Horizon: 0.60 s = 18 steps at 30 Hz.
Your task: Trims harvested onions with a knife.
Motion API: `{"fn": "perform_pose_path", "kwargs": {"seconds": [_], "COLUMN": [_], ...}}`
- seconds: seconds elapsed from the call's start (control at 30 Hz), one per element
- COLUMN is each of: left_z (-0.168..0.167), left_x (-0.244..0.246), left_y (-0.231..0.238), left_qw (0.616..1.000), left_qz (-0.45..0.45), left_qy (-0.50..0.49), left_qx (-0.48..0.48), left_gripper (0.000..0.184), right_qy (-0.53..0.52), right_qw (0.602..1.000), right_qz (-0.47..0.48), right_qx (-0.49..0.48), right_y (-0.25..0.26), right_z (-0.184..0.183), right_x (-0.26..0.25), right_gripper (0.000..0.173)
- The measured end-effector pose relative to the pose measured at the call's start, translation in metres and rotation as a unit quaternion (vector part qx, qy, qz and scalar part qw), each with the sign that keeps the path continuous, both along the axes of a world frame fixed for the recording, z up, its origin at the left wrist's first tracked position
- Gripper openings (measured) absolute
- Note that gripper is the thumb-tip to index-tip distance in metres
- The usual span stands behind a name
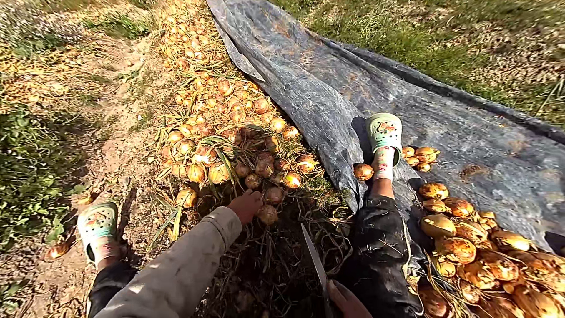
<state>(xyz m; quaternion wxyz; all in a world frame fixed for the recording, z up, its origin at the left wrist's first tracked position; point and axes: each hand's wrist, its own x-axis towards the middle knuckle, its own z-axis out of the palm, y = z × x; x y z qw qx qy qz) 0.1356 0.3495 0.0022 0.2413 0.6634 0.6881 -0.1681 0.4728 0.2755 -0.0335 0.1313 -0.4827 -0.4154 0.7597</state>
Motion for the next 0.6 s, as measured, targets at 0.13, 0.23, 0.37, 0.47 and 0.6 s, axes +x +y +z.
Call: {"fn": "perform_pose_path", "kwargs": {"seconds": [0.13, 0.23, 0.37, 0.47, 0.6], "left_z": [-0.002, 0.003, 0.003, -0.003, -0.010], "left_x": [0.016, 0.046, 0.101, 0.129, 0.140], "left_y": [-0.040, -0.080, -0.136, -0.163, -0.181], "left_qw": [0.977, 0.942, 0.829, 0.735, 0.561], "left_qz": [0.031, 0.050, 0.190, 0.284, 0.353], "left_qy": [-0.170, -0.219, -0.333, -0.498, -0.715], "left_qx": [0.126, 0.249, 0.408, 0.362, 0.222], "left_gripper": [0.026, 0.018, 0.024, 0.026, 0.010], "right_qy": [0.006, 0.008, 0.022, 0.066, 0.076], "right_qw": [1.000, 0.998, 0.994, 0.977, 0.961], "right_qz": [0.009, -0.015, -0.046, -0.051, -0.033], "right_qx": [0.020, 0.054, 0.100, 0.198, 0.265], "right_y": [0.003, 0.005, 0.004, 0.000, 0.000], "right_z": [-0.001, -0.002, 0.005, 0.013, 0.021], "right_x": [-0.014, -0.022, -0.032, -0.036, -0.031], "right_gripper": [0.021, 0.038, 0.100, 0.112, 0.099]}}
